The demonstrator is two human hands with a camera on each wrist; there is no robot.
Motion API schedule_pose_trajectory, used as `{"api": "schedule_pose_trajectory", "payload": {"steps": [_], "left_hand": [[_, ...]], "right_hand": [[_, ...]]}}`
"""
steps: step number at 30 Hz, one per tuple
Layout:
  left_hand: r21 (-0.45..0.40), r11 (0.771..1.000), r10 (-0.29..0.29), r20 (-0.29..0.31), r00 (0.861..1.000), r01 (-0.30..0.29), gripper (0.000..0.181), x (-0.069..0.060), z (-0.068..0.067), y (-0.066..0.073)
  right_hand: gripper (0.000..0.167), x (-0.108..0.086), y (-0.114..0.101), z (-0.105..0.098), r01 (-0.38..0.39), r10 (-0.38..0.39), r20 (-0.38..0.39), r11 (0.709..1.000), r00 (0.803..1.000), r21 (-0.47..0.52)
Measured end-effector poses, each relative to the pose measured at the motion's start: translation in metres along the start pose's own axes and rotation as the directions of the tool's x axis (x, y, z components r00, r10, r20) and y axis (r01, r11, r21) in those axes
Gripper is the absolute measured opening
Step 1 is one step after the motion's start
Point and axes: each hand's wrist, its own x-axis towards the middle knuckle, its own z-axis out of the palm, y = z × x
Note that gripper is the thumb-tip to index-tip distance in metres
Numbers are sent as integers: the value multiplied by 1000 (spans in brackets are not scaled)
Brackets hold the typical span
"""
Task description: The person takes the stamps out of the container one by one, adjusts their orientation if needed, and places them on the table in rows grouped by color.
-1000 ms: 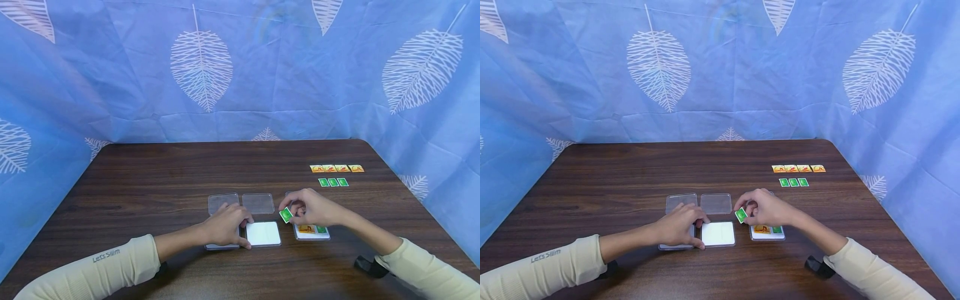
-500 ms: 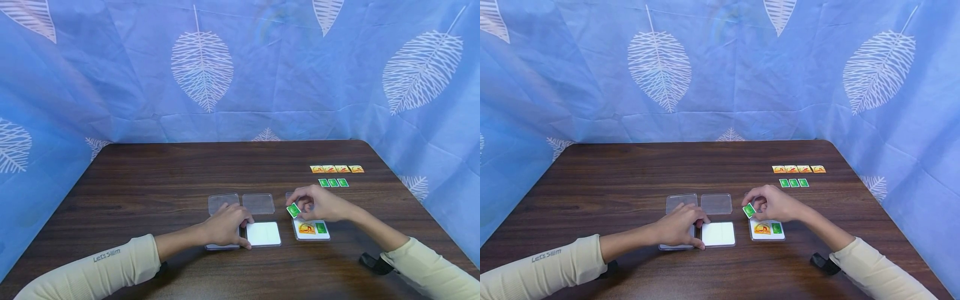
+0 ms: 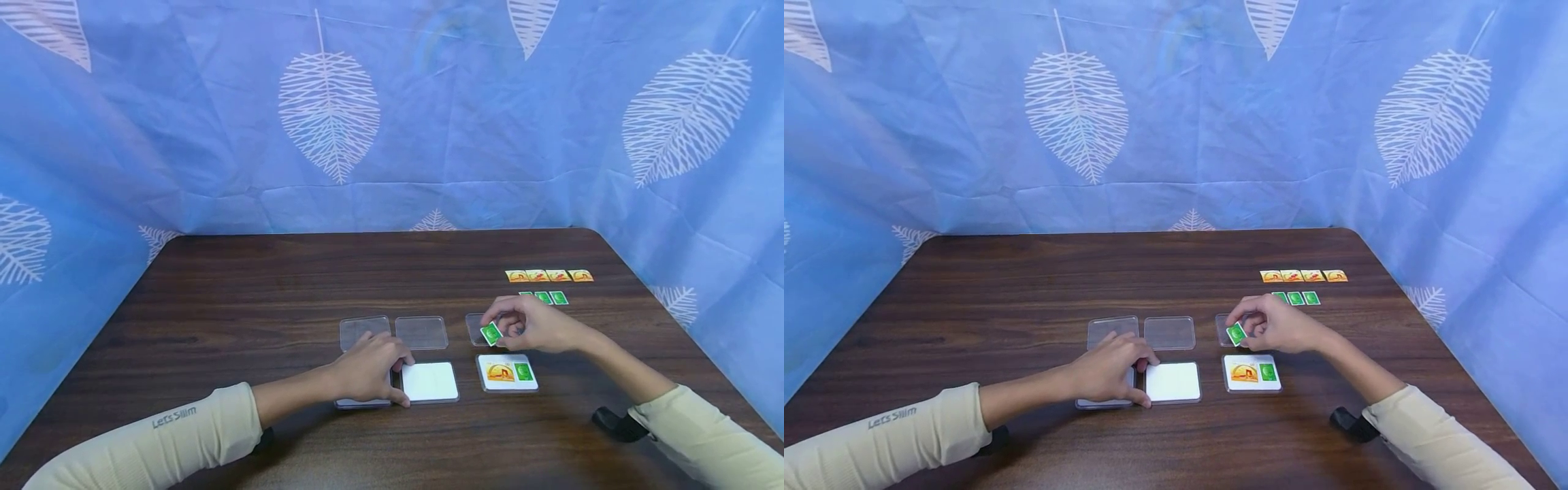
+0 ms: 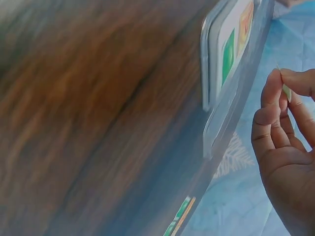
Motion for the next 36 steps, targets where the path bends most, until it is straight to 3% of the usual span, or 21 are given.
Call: {"api": "schedule_pose_trajectory", "payload": {"steps": [13,36], "left_hand": [[-27,1000,-7,-1,1000,7,53,0,-2,0],[-26,1000,4,-8,1000,-5,55,1,0,-2]], "right_hand": [[28,-9,17,-19,90,-90,5,996,996,-17],[27,-28,37,-42,-12,12,-27,1000,1000,-21]]}}
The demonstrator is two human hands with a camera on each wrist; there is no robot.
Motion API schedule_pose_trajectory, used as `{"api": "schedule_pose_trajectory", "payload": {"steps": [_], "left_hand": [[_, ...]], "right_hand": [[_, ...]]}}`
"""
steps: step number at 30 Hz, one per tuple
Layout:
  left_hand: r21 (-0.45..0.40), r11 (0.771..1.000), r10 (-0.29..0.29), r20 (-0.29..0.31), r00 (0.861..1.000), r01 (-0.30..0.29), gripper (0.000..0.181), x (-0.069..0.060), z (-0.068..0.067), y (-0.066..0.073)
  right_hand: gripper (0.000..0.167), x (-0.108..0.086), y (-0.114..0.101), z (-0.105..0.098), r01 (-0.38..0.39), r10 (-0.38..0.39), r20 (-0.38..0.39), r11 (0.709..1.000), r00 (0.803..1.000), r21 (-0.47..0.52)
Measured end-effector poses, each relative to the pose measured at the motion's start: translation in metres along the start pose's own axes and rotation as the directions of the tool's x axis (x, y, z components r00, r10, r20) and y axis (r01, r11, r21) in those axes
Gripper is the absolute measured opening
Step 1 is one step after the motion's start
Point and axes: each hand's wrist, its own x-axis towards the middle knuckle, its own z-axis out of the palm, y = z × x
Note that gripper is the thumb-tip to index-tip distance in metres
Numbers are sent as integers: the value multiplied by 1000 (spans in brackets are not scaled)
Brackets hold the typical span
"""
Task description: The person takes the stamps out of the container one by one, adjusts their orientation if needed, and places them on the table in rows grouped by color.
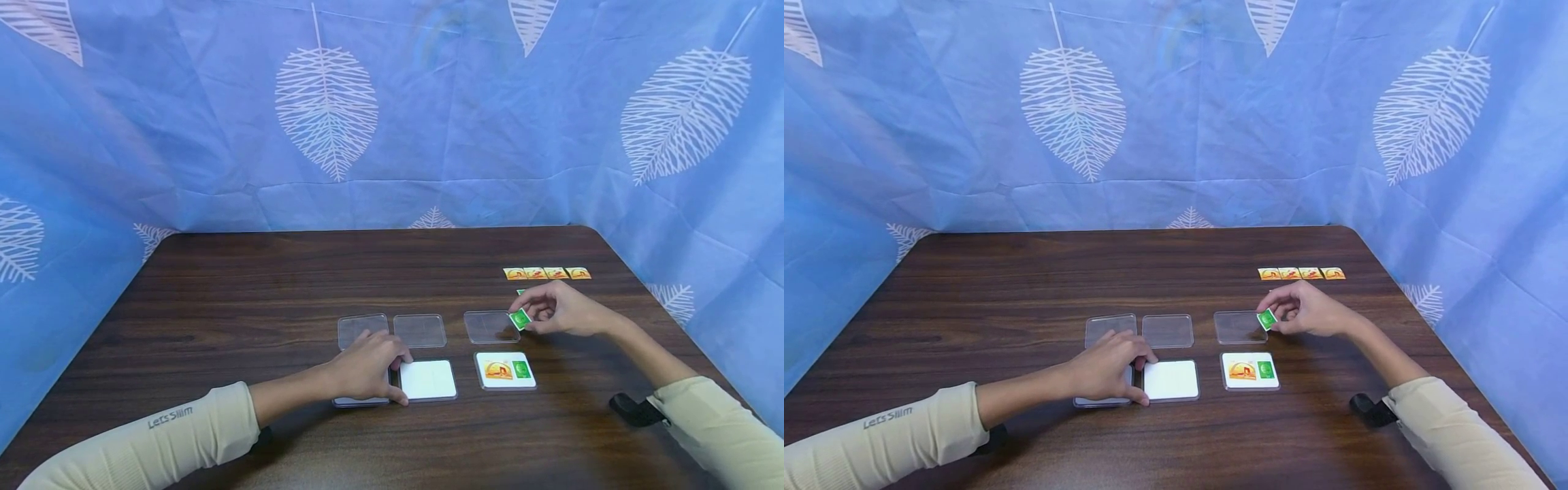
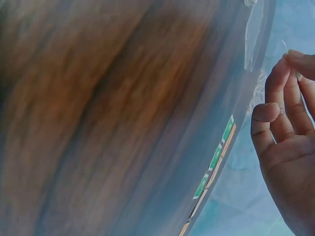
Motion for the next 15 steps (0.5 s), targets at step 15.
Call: {"api": "schedule_pose_trajectory", "payload": {"steps": [15], "left_hand": [[1,1000,1,-3,1000,-1,54,0,0,0]], "right_hand": [[29,-9,10,-11,13,-12,-32,1000,999,23]]}}
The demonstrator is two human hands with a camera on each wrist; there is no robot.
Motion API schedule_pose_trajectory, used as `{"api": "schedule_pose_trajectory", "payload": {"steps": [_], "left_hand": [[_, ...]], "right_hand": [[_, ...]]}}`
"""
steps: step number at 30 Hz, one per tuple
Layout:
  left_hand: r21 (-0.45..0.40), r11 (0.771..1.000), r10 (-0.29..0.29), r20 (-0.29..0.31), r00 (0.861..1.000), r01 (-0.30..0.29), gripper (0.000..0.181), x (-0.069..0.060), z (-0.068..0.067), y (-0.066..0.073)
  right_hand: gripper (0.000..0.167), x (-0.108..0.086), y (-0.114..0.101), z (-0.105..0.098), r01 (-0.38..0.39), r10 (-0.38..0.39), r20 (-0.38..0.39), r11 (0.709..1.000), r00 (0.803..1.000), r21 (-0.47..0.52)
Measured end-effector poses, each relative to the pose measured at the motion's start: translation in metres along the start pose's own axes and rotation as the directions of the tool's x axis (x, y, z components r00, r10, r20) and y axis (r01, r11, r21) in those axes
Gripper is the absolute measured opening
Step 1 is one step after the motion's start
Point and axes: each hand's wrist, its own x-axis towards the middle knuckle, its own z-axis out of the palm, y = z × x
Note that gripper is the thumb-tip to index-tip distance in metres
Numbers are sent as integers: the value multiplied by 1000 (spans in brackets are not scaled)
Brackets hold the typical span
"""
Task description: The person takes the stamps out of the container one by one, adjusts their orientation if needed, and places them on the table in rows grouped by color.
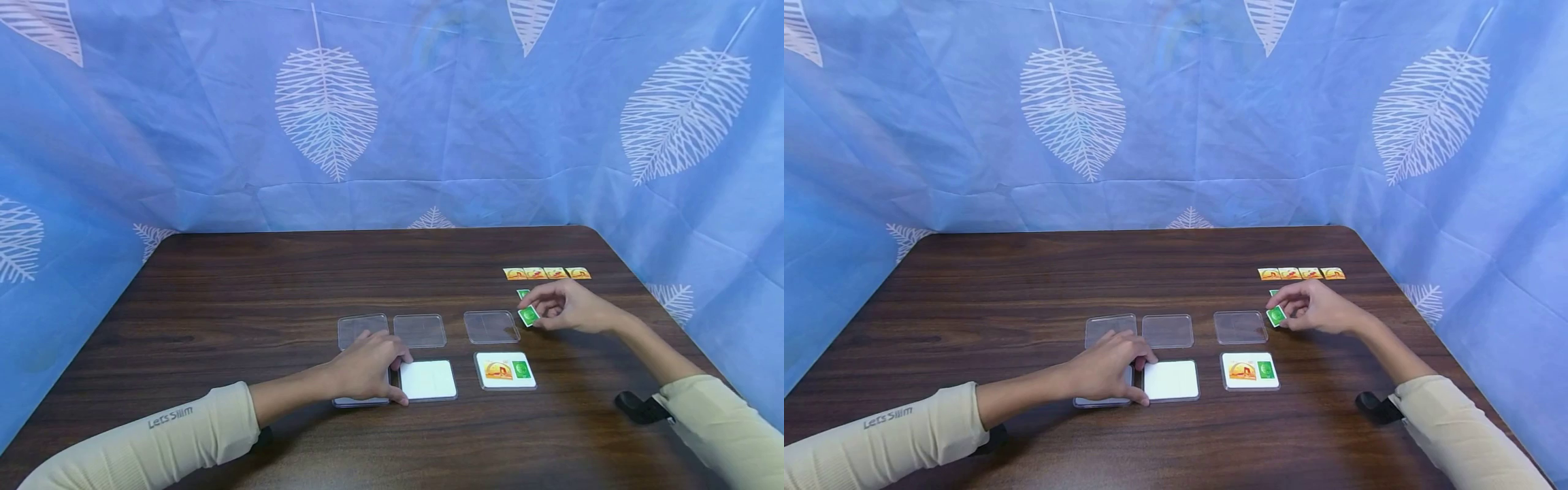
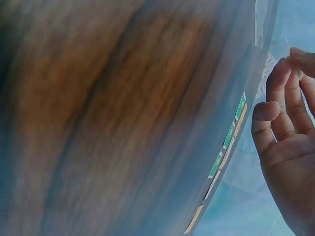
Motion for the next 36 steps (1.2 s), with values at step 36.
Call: {"api": "schedule_pose_trajectory", "payload": {"steps": [36], "left_hand": [[-1,1000,-18,19,1000,18,54,1,0,1]], "right_hand": [[24,-28,38,-37,-98,94,-124,995,988,-25]]}}
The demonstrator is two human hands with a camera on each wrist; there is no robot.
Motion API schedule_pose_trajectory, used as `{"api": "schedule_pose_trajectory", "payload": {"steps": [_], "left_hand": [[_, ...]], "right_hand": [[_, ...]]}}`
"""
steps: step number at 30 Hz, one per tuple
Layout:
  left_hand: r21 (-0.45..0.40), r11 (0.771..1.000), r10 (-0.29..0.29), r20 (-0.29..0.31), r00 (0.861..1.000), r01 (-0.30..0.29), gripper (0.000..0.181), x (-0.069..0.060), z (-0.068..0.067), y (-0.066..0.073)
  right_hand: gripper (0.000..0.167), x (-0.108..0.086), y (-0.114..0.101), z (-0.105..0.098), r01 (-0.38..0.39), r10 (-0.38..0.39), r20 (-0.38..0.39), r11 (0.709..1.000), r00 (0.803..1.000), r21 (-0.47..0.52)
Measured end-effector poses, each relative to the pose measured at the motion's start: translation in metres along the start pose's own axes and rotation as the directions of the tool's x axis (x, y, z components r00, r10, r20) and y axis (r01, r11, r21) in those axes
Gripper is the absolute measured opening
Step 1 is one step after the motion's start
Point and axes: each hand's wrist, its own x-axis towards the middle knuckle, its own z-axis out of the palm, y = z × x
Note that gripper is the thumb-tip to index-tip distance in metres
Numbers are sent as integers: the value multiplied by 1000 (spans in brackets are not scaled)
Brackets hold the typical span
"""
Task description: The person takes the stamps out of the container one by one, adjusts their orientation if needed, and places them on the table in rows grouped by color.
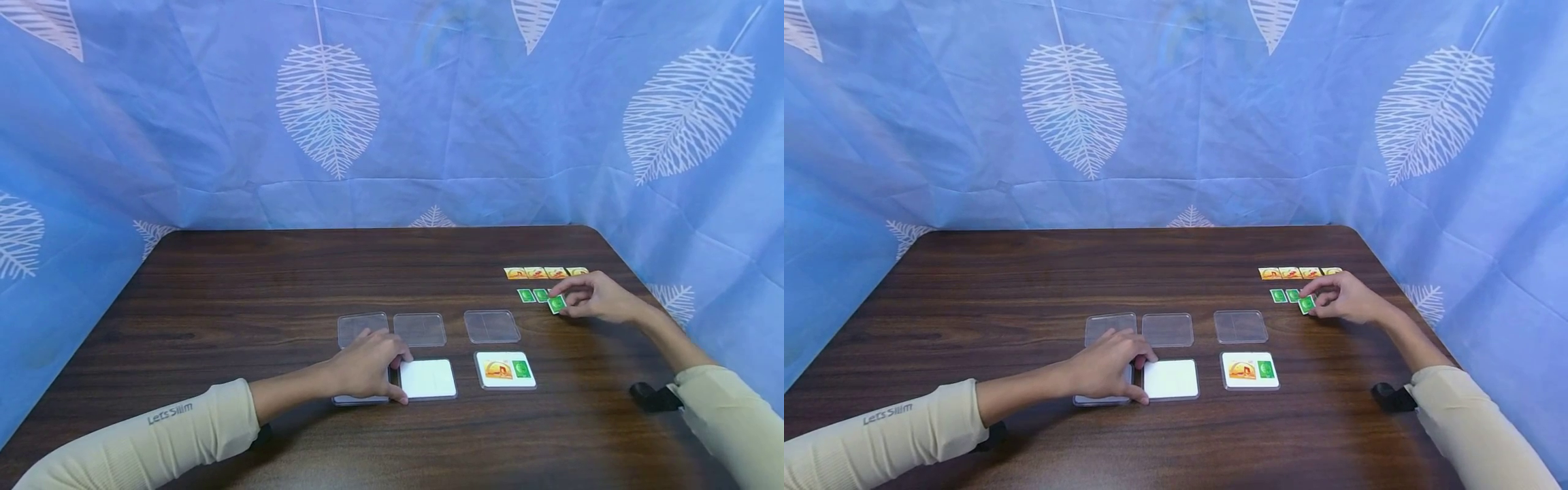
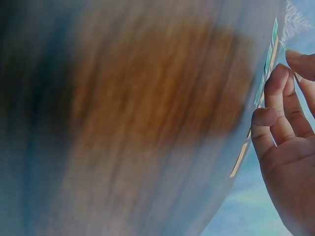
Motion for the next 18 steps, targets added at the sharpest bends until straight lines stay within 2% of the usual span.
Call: {"api": "schedule_pose_trajectory", "payload": {"steps": [6,11,18], "left_hand": [[3,1000,1,1,1000,-1,54,-1,-1,0],[2,1000,5,4,1000,-5,54,-1,-2,0],[4,1000,3,6,1000,-3,54,-1,-3,1]], "right_hand": [[23,-4,7,-6,-21,20,-36,999,999,-24],[25,-8,12,-14,-100,96,-90,994,991,-43],[28,-9,15,-22,-208,192,-140,972,971,-107]]}}
